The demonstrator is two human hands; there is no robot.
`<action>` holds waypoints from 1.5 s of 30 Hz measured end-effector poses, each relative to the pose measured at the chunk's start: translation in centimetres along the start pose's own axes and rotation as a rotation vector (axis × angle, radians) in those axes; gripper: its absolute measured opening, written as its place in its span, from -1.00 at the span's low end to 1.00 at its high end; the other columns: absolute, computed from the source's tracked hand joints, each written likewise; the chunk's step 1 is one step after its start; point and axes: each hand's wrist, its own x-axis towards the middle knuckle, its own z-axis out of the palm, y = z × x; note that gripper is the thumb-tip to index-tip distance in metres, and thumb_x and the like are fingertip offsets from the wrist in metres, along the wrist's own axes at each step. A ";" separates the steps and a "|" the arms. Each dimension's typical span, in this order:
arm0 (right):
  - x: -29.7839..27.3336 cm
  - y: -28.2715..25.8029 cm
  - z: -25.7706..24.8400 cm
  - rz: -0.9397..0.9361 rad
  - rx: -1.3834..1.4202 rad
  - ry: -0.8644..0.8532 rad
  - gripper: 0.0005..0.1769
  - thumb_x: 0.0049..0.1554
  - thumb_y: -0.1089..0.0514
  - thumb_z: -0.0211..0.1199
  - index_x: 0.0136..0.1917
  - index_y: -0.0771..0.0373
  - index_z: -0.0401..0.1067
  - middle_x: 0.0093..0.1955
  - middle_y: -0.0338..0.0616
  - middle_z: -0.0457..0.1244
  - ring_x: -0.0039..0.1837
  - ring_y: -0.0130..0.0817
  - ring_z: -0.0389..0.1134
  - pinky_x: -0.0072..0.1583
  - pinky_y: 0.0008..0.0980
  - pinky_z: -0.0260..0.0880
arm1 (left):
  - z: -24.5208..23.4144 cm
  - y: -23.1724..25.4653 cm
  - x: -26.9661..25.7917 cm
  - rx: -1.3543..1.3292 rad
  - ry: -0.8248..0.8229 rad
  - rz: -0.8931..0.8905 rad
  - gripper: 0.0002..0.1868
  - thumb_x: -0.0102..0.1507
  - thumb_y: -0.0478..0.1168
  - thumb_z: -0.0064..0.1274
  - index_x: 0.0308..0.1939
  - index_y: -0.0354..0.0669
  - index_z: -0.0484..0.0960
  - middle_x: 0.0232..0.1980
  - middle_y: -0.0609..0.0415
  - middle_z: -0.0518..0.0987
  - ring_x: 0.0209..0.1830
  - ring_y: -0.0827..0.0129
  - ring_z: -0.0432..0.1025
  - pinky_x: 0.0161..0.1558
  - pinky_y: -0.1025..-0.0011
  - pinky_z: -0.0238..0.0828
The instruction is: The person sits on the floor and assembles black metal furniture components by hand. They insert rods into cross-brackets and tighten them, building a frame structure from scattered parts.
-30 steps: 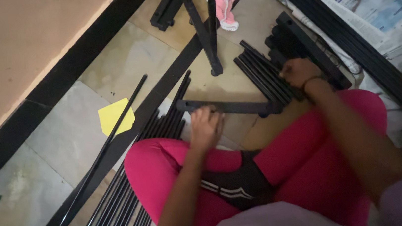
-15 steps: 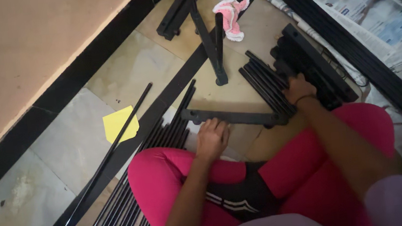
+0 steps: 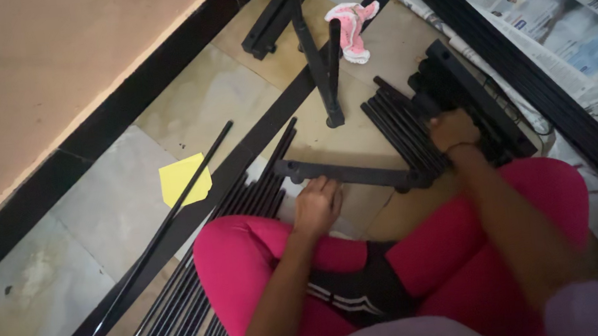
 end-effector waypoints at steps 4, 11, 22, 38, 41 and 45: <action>-0.7 2.8 -1.1 0.039 0.821 -0.383 -0.43 0.40 -0.23 0.07 0.14 0.31 0.58 -0.10 -0.07 0.35 0.00 -0.11 0.38 0.12 -0.01 0.39 | -0.1 0.0 0.1 -0.015 -0.011 -0.040 -0.91 0.22 -0.29 0.17 -0.24 -0.23 0.63 -0.31 -0.09 0.53 -0.26 -0.02 0.50 -0.23 0.12 0.47; -13.6 1.8 -4.2 -0.047 1.926 -1.067 -0.57 0.32 -0.02 0.21 0.30 0.32 0.39 -0.04 -0.13 0.34 0.01 -0.29 0.39 0.13 -0.21 0.43 | 0.3 -0.2 0.0 -0.032 0.003 -0.042 -0.93 0.24 -0.26 0.17 -0.26 -0.19 0.65 -0.32 -0.10 0.56 -0.28 -0.03 0.51 -0.23 0.11 0.48; -19.6 -3.2 -5.2 -0.061 1.744 -1.169 -0.55 0.32 -0.03 0.02 0.32 0.32 0.36 0.10 0.09 0.39 0.18 -0.03 0.45 0.29 0.05 0.44 | -0.4 0.6 -0.3 -0.093 0.078 -0.046 -0.91 0.26 -0.28 0.15 -0.17 -0.16 0.67 -0.25 -0.07 0.60 -0.25 0.02 0.53 -0.17 0.16 0.51; -20.5 -4.4 -3.6 -0.126 1.364 -1.256 -0.66 0.19 0.08 0.27 0.20 0.17 0.32 -0.02 -0.14 0.33 0.06 -0.26 0.41 0.15 -0.12 0.50 | 3.2 0.1 -2.5 -1.111 0.104 -0.700 -0.61 0.44 0.01 0.01 0.16 -0.19 0.64 -0.21 0.16 0.64 -0.35 0.57 0.45 -0.30 0.55 0.38; -20.8 -4.8 -3.1 -0.121 1.355 -1.217 -0.62 0.14 0.17 0.33 0.20 0.15 0.33 0.02 -0.19 0.32 0.09 -0.30 0.38 0.13 -0.18 0.46 | 2.8 -0.6 -2.8 -1.245 0.108 -0.723 -0.62 0.39 0.01 0.05 0.12 -0.19 0.62 -0.19 0.22 0.62 -0.34 0.61 0.45 -0.29 0.56 0.42; -21.0 -4.8 -3.4 -0.233 1.173 -1.085 -0.57 0.11 0.24 0.38 0.25 0.19 0.40 0.06 -0.21 0.31 0.16 -0.33 0.33 0.17 -0.26 0.34 | 1.9 -0.5 -2.9 -1.241 0.101 -0.689 -0.68 0.36 -0.05 0.11 0.05 -0.19 0.63 -0.14 0.23 0.63 -0.32 0.61 0.44 -0.24 0.55 0.42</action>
